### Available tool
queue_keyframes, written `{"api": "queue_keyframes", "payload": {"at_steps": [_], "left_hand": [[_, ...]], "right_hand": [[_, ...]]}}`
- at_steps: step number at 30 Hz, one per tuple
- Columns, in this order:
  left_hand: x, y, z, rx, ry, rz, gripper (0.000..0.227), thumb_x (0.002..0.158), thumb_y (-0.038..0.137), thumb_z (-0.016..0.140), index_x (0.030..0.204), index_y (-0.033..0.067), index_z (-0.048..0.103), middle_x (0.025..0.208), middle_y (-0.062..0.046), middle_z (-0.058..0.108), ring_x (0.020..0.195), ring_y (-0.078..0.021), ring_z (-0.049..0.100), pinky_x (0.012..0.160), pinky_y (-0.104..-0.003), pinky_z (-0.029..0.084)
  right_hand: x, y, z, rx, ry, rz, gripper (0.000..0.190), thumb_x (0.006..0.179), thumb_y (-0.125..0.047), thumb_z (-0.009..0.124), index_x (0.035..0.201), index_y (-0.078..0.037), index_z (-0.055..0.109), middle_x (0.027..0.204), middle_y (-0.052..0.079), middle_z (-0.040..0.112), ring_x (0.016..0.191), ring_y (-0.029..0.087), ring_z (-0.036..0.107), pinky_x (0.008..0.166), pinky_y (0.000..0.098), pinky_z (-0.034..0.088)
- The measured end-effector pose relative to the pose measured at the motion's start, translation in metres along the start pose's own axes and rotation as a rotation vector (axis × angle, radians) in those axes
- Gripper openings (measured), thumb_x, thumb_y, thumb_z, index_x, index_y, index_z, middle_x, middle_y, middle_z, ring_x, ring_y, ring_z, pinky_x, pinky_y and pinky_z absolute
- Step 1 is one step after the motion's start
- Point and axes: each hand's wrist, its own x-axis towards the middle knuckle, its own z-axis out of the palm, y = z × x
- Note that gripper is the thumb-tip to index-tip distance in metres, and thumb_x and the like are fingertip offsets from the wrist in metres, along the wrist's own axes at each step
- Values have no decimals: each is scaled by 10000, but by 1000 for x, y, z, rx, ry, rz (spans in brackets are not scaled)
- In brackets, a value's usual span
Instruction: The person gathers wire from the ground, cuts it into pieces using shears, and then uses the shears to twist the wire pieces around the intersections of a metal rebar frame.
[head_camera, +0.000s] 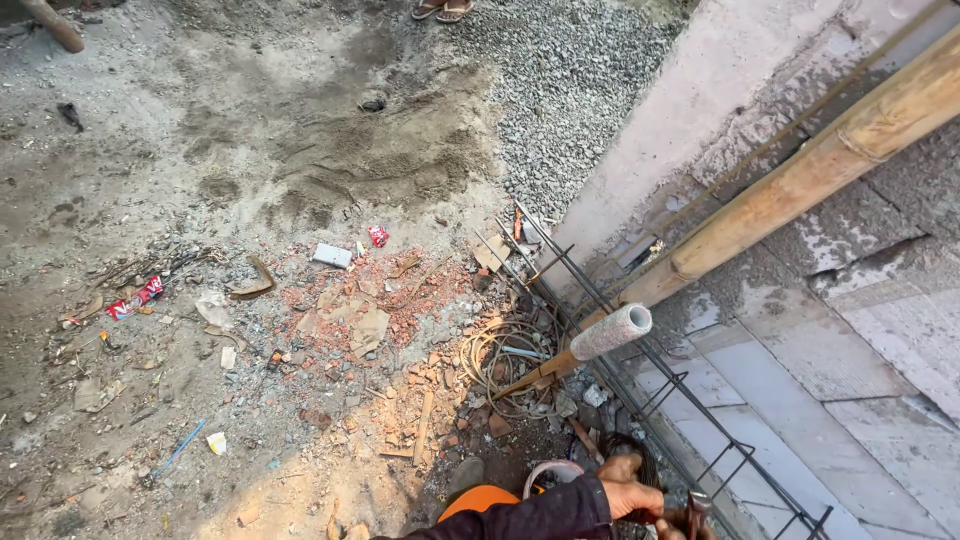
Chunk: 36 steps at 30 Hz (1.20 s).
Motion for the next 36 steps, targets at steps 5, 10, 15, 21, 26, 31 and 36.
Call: {"api": "queue_keyframes", "payload": {"at_steps": [5,10,15,21,26,31,36], "left_hand": [[18,-33,-37,-307,-156,71,640,920,114,759,1252,-240,341,861,-164,721,748,-199,697,759,-336,554],[-68,54,-32,-549,-229,159,171,925,68,683,1064,-7,618,879,-108,704,771,-208,691,735,-349,566],[-82,72,-28,-557,-130,115,334,875,53,691,1191,15,589,1016,-81,695,909,-176,691,872,-354,585],[-82,77,-21,-540,-152,82,348,868,70,686,1195,7,583,1026,-90,700,917,-170,688,867,-332,576],[-78,71,-23,-518,-129,82,340,868,49,692,1185,-20,590,979,-62,667,872,-170,668,831,-331,571],[-81,81,-11,-522,-59,38,370,831,45,719,1175,6,589,951,-53,674,842,-147,669,800,-308,572],[-59,55,-15,-186,135,100,478,781,-2,756,1200,-96,546,899,-88,692,738,-157,674,655,-300,575]], "right_hand": [[-183,-217,83,21,218,-239,174,853,-101,718,992,-11,770,686,74,652,587,159,557,517,332,437],[-276,-308,102,10,192,-300,174,877,-140,751,972,5,747,688,7,613,575,92,497,501,290,394],[-283,-322,111,93,60,-470,191,878,-157,789,996,-9,770,775,-16,685,680,57,567,602,248,463],[-283,-318,113,82,84,-396,187,847,-155,820,965,-15,783,743,3,680,634,64,543,546,254,438],[-271,-306,101,123,24,-342,191,870,-168,797,975,-15,754,710,6,660,601,89,554,515,269,444],[-260,-300,95,93,-40,-336,223,879,-205,781,979,-12,735,678,18,654,569,109,592,497,283,477],[-249,-298,88,60,-126,-337,274,882,-257,760,993,-9,728,721,41,684,587,139,627,519,329,515]]}}
